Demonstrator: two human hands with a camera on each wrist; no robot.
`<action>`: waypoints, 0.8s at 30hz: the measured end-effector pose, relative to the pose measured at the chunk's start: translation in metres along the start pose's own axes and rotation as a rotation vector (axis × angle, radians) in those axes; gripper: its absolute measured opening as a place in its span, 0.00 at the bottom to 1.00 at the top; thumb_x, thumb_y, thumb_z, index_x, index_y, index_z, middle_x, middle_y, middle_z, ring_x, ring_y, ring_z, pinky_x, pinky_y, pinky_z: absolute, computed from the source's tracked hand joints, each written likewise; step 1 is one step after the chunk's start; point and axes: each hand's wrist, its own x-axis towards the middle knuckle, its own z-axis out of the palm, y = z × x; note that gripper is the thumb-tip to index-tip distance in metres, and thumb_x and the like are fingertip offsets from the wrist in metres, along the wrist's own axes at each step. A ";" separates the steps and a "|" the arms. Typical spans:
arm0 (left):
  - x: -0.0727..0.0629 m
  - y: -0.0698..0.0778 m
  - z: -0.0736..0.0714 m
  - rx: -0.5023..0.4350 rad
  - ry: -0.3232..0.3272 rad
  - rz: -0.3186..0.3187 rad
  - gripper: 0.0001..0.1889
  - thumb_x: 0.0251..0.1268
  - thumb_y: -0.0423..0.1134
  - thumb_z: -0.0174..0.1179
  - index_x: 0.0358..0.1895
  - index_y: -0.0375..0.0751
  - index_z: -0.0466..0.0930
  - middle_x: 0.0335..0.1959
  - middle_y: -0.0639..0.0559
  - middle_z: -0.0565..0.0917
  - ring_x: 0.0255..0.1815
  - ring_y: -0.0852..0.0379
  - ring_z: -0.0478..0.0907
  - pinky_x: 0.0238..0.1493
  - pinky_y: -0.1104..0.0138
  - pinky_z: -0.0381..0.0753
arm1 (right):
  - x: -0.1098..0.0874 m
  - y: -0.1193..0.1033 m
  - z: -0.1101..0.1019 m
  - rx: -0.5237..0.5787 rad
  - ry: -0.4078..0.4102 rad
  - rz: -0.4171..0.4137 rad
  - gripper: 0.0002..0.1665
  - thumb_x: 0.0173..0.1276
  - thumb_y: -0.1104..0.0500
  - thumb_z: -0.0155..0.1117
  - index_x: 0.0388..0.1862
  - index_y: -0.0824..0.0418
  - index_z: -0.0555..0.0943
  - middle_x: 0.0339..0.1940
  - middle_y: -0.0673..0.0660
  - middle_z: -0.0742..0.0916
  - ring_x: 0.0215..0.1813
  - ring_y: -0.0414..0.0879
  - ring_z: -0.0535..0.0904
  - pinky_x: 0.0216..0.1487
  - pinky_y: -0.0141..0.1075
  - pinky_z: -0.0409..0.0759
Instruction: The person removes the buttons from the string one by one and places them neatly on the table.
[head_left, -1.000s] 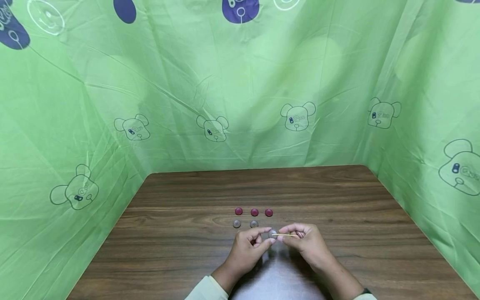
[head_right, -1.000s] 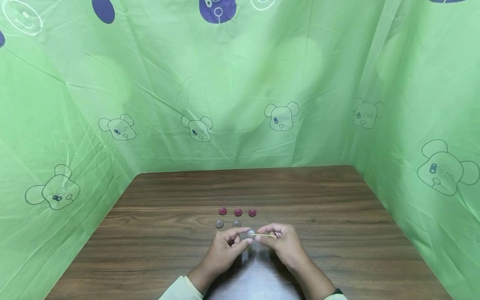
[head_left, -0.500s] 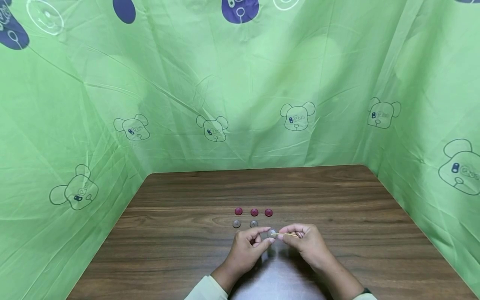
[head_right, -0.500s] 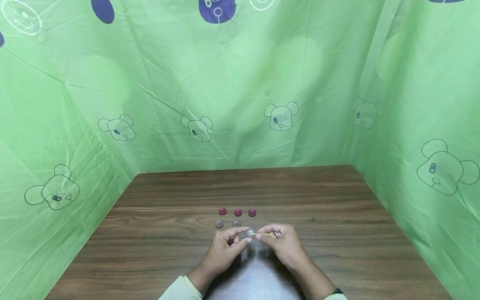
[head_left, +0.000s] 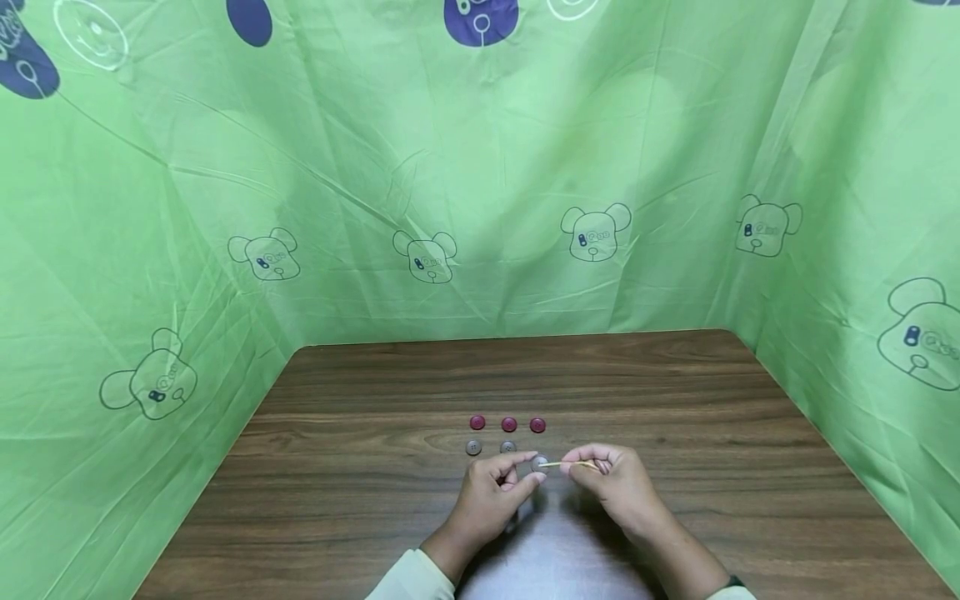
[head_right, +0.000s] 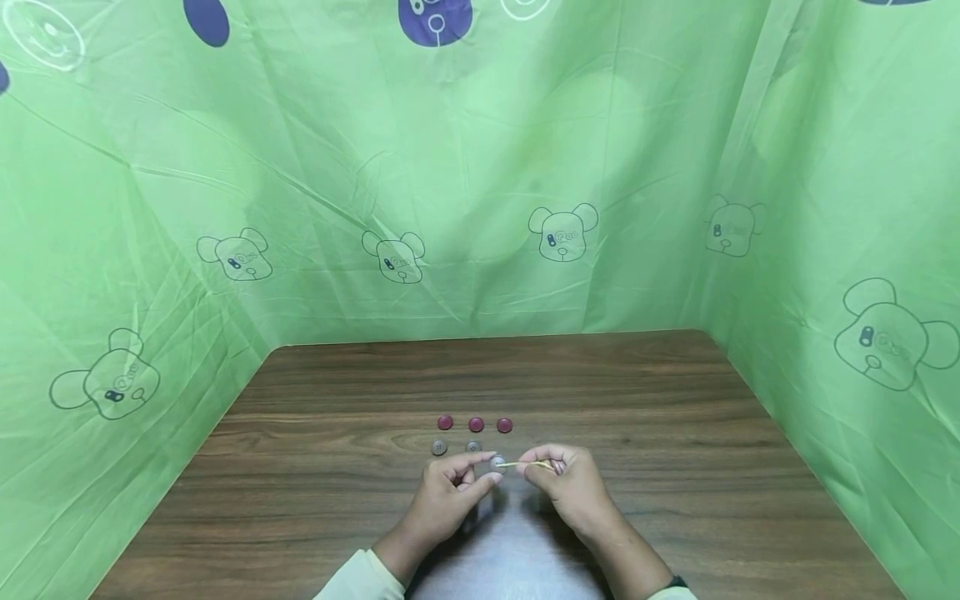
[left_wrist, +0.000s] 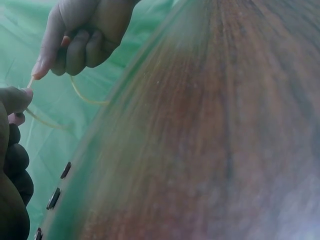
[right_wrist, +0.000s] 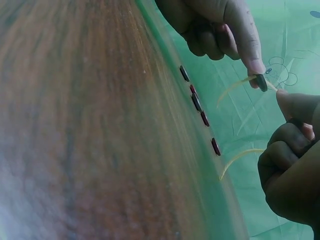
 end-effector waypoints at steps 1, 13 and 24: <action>0.000 0.000 0.000 -0.007 -0.001 -0.013 0.19 0.70 0.35 0.75 0.59 0.30 0.89 0.15 0.58 0.64 0.09 0.77 0.65 0.15 0.79 0.72 | 0.000 0.000 0.000 0.002 0.007 0.004 0.13 0.68 0.65 0.77 0.47 0.73 0.88 0.23 0.45 0.79 0.28 0.37 0.71 0.31 0.29 0.71; 0.002 -0.005 -0.001 0.051 0.030 -0.011 0.17 0.69 0.35 0.76 0.57 0.32 0.91 0.16 0.61 0.63 0.15 0.77 0.58 0.21 0.81 0.65 | 0.002 -0.001 -0.003 0.025 0.100 -0.007 0.11 0.66 0.69 0.76 0.46 0.74 0.89 0.26 0.48 0.87 0.27 0.36 0.73 0.29 0.28 0.72; 0.005 -0.010 0.000 0.090 0.048 -0.032 0.17 0.69 0.39 0.77 0.57 0.36 0.91 0.14 0.62 0.64 0.15 0.76 0.57 0.19 0.80 0.59 | 0.003 -0.001 -0.005 0.010 0.109 0.002 0.11 0.66 0.67 0.77 0.46 0.72 0.89 0.21 0.45 0.81 0.25 0.36 0.69 0.27 0.28 0.68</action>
